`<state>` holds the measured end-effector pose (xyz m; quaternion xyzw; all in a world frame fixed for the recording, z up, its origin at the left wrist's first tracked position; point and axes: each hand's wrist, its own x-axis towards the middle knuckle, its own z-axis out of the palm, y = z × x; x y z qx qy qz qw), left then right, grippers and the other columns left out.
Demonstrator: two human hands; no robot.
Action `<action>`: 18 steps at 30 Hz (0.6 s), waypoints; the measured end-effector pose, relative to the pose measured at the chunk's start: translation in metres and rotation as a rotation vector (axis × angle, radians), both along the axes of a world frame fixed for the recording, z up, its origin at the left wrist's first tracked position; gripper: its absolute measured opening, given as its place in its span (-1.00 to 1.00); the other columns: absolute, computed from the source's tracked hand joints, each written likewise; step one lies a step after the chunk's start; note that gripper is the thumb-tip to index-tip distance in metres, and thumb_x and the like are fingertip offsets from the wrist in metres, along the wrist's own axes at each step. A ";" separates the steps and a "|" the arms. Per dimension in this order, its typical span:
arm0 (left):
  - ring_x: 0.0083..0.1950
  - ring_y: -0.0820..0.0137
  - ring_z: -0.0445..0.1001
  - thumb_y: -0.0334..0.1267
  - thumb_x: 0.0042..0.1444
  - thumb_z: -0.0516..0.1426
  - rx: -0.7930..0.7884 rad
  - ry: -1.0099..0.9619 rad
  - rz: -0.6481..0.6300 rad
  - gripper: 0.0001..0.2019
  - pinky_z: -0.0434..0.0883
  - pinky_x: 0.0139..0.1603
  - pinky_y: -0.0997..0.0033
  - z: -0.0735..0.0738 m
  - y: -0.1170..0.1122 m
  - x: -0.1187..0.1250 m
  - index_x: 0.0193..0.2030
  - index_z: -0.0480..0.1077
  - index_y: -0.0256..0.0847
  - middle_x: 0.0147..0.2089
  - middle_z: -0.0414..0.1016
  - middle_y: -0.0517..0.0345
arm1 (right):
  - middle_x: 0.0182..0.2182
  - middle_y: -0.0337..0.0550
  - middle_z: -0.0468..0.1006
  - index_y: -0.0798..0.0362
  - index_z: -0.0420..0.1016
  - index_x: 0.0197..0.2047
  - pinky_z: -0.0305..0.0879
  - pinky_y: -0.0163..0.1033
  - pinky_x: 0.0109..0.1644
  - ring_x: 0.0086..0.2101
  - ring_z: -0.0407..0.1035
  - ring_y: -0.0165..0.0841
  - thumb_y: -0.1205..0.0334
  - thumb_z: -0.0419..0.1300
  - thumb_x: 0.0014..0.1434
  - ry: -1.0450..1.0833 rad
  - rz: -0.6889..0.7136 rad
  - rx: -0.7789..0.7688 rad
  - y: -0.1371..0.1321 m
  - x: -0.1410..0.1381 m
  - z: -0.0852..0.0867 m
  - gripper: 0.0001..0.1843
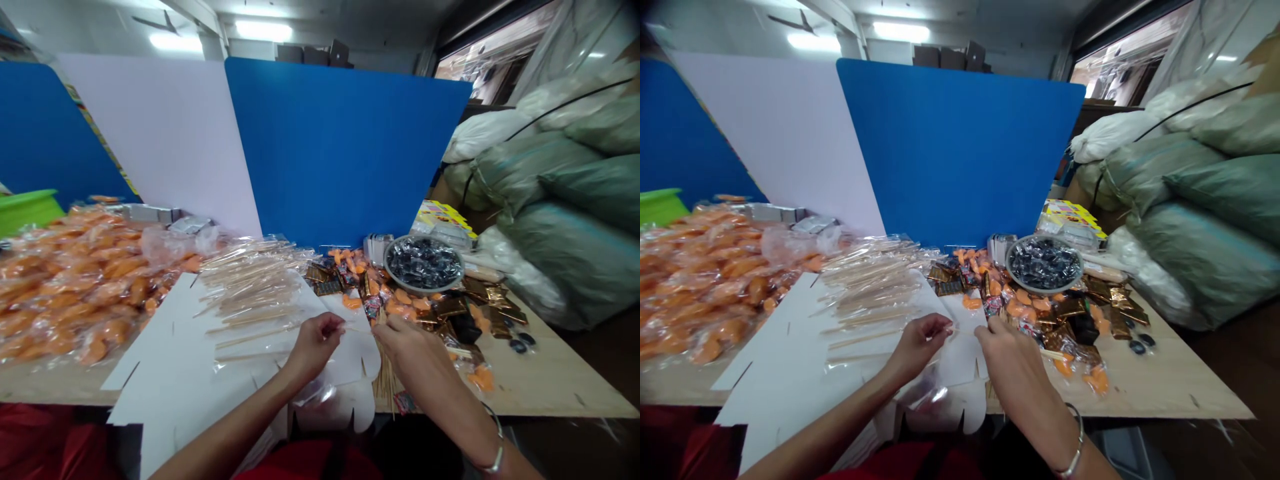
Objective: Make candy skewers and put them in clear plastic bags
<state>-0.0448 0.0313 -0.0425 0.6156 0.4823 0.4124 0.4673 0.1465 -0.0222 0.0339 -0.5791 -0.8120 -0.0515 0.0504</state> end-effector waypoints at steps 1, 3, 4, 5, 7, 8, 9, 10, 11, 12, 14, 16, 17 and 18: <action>-0.38 0.39 0.37 -0.23 0.03 0.11 0.011 0.015 -0.016 -0.82 0.26 -0.35 0.46 0.004 -0.002 0.000 -0.35 0.48 -0.31 -0.43 0.48 0.12 | -0.37 -0.24 0.42 -0.04 0.44 -0.32 -0.05 -0.26 -0.45 -0.44 0.37 -0.39 0.48 0.12 0.17 -0.007 0.005 -0.002 0.001 -0.001 0.000 -0.79; -0.29 0.34 0.41 -0.19 0.10 0.07 0.015 0.029 -0.056 -0.76 0.30 -0.27 0.43 0.013 -0.005 0.000 -0.32 0.50 -0.30 -0.36 0.53 0.07 | -0.36 -0.23 0.44 -0.04 0.45 -0.31 -0.05 -0.26 -0.44 -0.44 0.37 -0.38 0.47 0.11 0.19 0.007 0.011 -0.003 0.004 0.000 -0.002 -0.80; -0.27 0.33 0.43 -0.17 0.12 0.06 0.004 0.020 -0.078 -0.73 0.31 -0.25 0.43 0.018 -0.006 0.000 -0.32 0.51 -0.30 -0.34 0.54 0.06 | -0.37 -0.23 0.45 -0.03 0.45 -0.31 -0.05 -0.26 -0.44 -0.44 0.37 -0.38 0.45 0.11 0.20 0.022 0.020 -0.011 0.005 0.001 -0.004 -0.81; -0.27 0.32 0.43 -0.16 0.12 0.06 -0.014 0.003 -0.102 -0.72 0.31 -0.23 0.42 0.021 -0.008 0.000 -0.34 0.51 -0.31 -0.34 0.55 0.05 | -0.38 -0.24 0.46 -0.03 0.46 -0.33 -0.05 -0.27 -0.44 -0.43 0.38 -0.38 0.42 0.11 0.22 0.044 0.045 -0.033 0.006 0.003 -0.005 -0.82; -0.29 0.33 0.44 -0.16 0.09 0.09 -0.062 -0.033 -0.161 -0.73 0.32 -0.23 0.42 0.026 -0.010 0.002 -0.39 0.51 -0.33 -0.38 0.54 0.05 | -0.41 -0.26 0.47 -0.02 0.47 -0.39 -0.03 -0.29 -0.43 -0.42 0.39 -0.39 0.38 0.12 0.23 0.102 0.133 -0.118 0.008 0.007 -0.007 -0.80; -0.30 0.34 0.44 -0.16 0.08 0.11 -0.093 -0.050 -0.199 -0.73 0.33 -0.24 0.42 0.028 -0.011 0.004 -0.40 0.51 -0.33 -0.40 0.53 0.06 | -0.43 -0.28 0.47 -0.02 0.47 -0.42 -0.01 -0.30 -0.42 -0.41 0.39 -0.40 0.37 0.12 0.24 0.136 0.177 -0.160 0.009 0.009 -0.006 -0.79; -0.31 0.34 0.43 -0.15 0.07 0.12 -0.123 -0.061 -0.239 -0.73 0.34 -0.24 0.42 0.029 -0.013 0.006 -0.40 0.51 -0.34 -0.41 0.53 0.06 | -0.44 -0.28 0.48 -0.01 0.47 -0.43 0.02 -0.31 -0.40 -0.40 0.40 -0.41 0.36 0.12 0.24 0.168 0.203 -0.186 0.009 0.010 -0.005 -0.78; -0.32 0.34 0.43 -0.15 0.07 0.12 -0.140 -0.064 -0.277 -0.73 0.34 -0.25 0.43 0.031 -0.014 0.009 -0.39 0.51 -0.35 -0.41 0.53 0.06 | -0.43 -0.28 0.49 0.00 0.47 -0.43 0.03 -0.32 -0.38 -0.39 0.40 -0.40 0.36 0.13 0.24 0.192 0.199 -0.187 0.009 0.011 -0.003 -0.79; -0.32 0.35 0.43 -0.14 0.08 0.12 -0.144 -0.060 -0.305 -0.72 0.34 -0.26 0.43 0.032 -0.016 0.011 -0.38 0.52 -0.35 -0.41 0.52 0.05 | -0.42 -0.26 0.49 0.01 0.48 -0.42 0.04 -0.31 -0.38 -0.38 0.41 -0.39 0.35 0.14 0.23 0.204 0.172 -0.166 0.008 0.012 -0.002 -0.81; -0.32 0.35 0.43 -0.14 0.09 0.11 -0.142 -0.060 -0.318 -0.71 0.34 -0.26 0.43 0.033 -0.017 0.013 -0.37 0.52 -0.35 -0.41 0.52 0.05 | -0.41 -0.24 0.50 0.03 0.47 -0.41 0.04 -0.30 -0.38 -0.39 0.41 -0.37 0.36 0.14 0.23 0.200 0.133 -0.131 0.007 0.012 0.000 -0.82; -0.31 0.36 0.42 -0.13 0.10 0.11 -0.135 -0.058 -0.342 -0.71 0.33 -0.24 0.43 0.036 -0.018 0.017 -0.36 0.52 -0.35 -0.40 0.52 0.05 | -0.43 -0.23 0.50 0.04 0.47 -0.41 0.02 -0.29 -0.42 -0.43 0.41 -0.36 0.37 0.15 0.21 0.176 0.108 -0.093 0.005 0.012 0.002 -0.83; -0.31 0.36 0.43 -0.12 0.10 0.11 -0.167 -0.085 -0.392 -0.69 0.34 -0.21 0.41 0.038 -0.019 0.019 -0.38 0.52 -0.35 -0.40 0.52 0.04 | -0.46 -0.25 0.51 0.03 0.46 -0.43 0.01 -0.29 -0.43 -0.46 0.40 -0.38 0.39 0.16 0.19 0.178 0.175 -0.111 0.003 0.012 0.003 -0.83; -0.32 0.36 0.43 -0.11 0.11 0.11 -0.191 -0.108 -0.422 -0.68 0.34 -0.22 0.41 0.039 -0.019 0.020 -0.38 0.51 -0.36 -0.40 0.52 0.05 | -0.46 -0.26 0.51 0.02 0.46 -0.43 0.02 -0.29 -0.43 -0.45 0.40 -0.38 0.40 0.17 0.18 0.196 0.206 -0.116 0.002 0.011 0.004 -0.83; -0.34 0.38 0.42 -0.10 0.11 0.10 -0.210 -0.131 -0.449 -0.67 0.34 -0.23 0.42 0.040 -0.019 0.021 -0.40 0.50 -0.36 -0.43 0.50 0.06 | -0.46 -0.27 0.51 0.02 0.46 -0.42 0.04 -0.30 -0.43 -0.44 0.40 -0.39 0.41 0.17 0.18 0.220 0.227 -0.115 0.002 0.010 0.004 -0.84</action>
